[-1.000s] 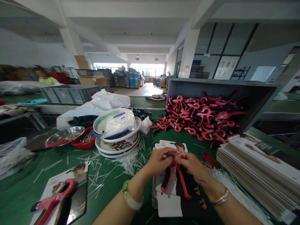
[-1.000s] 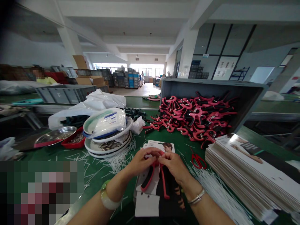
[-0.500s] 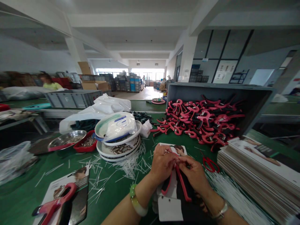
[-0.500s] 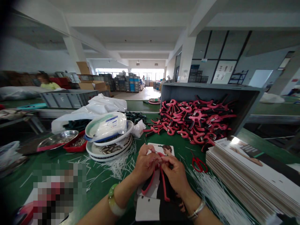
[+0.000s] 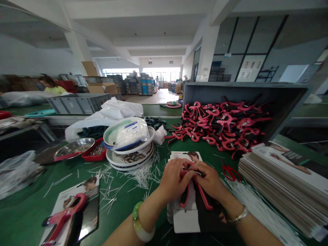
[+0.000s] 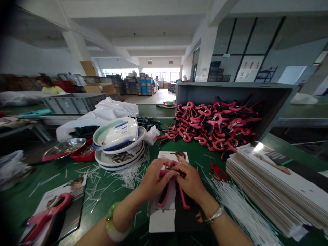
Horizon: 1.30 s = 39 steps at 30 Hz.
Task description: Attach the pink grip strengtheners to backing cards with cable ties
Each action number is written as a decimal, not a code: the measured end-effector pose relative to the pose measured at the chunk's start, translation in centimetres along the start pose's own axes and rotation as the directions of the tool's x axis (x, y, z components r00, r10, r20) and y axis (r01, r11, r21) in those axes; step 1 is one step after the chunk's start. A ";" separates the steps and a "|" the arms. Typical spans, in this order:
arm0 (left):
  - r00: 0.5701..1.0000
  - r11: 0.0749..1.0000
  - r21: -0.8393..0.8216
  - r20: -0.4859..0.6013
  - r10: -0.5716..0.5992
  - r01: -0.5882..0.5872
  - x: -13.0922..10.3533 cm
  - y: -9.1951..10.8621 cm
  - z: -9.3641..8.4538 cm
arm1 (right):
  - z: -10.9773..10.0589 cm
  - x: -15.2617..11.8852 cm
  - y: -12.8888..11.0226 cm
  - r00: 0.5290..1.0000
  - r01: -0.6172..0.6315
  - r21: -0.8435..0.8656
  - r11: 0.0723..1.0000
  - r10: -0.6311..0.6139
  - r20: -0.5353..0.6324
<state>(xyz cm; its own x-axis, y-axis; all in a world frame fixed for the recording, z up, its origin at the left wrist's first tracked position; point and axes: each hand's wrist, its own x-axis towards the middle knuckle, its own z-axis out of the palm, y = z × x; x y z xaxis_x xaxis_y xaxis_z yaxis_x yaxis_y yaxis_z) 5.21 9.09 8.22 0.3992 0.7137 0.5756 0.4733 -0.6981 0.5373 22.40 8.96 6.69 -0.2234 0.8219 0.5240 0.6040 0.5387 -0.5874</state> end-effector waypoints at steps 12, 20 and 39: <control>0.919 0.918 0.087 0.035 -0.392 0.388 -0.5 0.9 1.3 | -1.6 -2.2 -2.3 0.954 0.297 -0.373 0.879 -0.258 0.152; 0.909 0.918 0.152 0.152 -0.388 0.366 0.4 0.3 0.4 | -2.2 -2.0 -3.5 0.935 0.278 -0.413 0.867 -0.145 0.324; 0.798 0.923 -0.092 -0.475 -0.370 0.373 -3.9 -0.4 -0.8 | -2.7 -2.8 -6.2 0.895 0.392 -0.464 0.794 -0.212 0.393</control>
<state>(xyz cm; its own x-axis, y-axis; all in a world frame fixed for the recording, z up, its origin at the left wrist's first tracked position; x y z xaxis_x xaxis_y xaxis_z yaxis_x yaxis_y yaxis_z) 2.86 6.58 6.23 -0.2294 0.8003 0.5540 0.5134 -0.3841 0.7674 21.30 2.83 10.57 -0.6290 0.6937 0.3509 0.7469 0.6645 0.0250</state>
